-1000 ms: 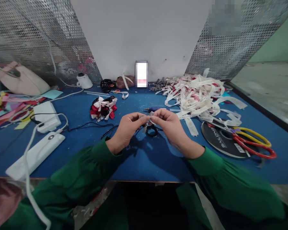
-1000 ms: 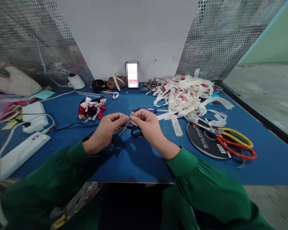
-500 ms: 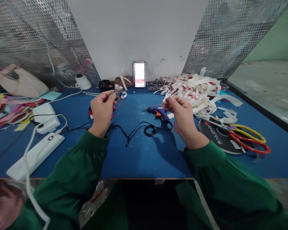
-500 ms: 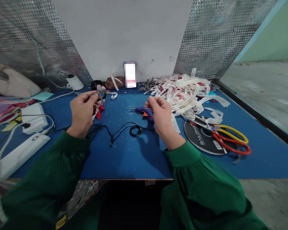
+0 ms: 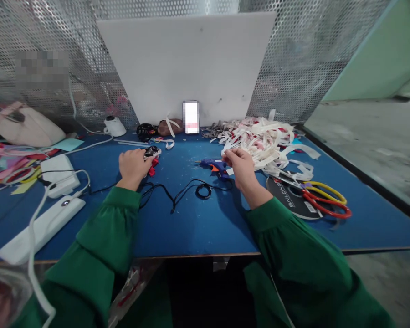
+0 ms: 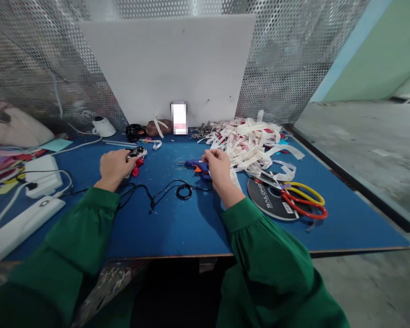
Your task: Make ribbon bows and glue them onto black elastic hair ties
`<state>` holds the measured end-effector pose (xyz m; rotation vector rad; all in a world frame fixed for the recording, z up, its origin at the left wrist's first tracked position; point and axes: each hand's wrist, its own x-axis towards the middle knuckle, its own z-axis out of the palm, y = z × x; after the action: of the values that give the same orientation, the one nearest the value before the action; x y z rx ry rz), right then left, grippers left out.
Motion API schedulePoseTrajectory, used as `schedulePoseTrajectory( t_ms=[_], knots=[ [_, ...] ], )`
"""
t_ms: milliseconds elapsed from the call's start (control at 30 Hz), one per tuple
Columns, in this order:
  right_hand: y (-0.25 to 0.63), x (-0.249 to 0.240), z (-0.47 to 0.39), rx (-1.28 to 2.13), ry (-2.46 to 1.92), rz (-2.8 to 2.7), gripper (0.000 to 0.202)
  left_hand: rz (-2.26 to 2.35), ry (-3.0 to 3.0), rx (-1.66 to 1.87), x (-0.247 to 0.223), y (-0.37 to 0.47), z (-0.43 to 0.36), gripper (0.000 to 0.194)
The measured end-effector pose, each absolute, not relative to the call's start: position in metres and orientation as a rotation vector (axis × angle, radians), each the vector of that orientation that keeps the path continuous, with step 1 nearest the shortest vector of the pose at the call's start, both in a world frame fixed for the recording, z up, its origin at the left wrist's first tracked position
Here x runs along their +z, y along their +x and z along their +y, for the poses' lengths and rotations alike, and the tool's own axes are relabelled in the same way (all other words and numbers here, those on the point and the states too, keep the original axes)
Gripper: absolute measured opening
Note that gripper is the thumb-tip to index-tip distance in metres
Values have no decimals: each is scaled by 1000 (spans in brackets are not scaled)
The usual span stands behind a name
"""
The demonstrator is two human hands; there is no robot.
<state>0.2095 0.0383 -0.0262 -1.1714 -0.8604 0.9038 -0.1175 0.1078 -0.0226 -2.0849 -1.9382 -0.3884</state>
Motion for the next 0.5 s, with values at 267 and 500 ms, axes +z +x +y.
schedulePoseTrajectory(
  t_ms=[267, 500],
  knots=[
    [206, -30, 36, 922, -1158, -910, 26, -1792, -2068, -687, -23, -114, 103, 48],
    [203, -32, 36, 804, -1229, -1014, 24, -1659, -2146, -839, -10, -82, 98, 40]
  ],
)
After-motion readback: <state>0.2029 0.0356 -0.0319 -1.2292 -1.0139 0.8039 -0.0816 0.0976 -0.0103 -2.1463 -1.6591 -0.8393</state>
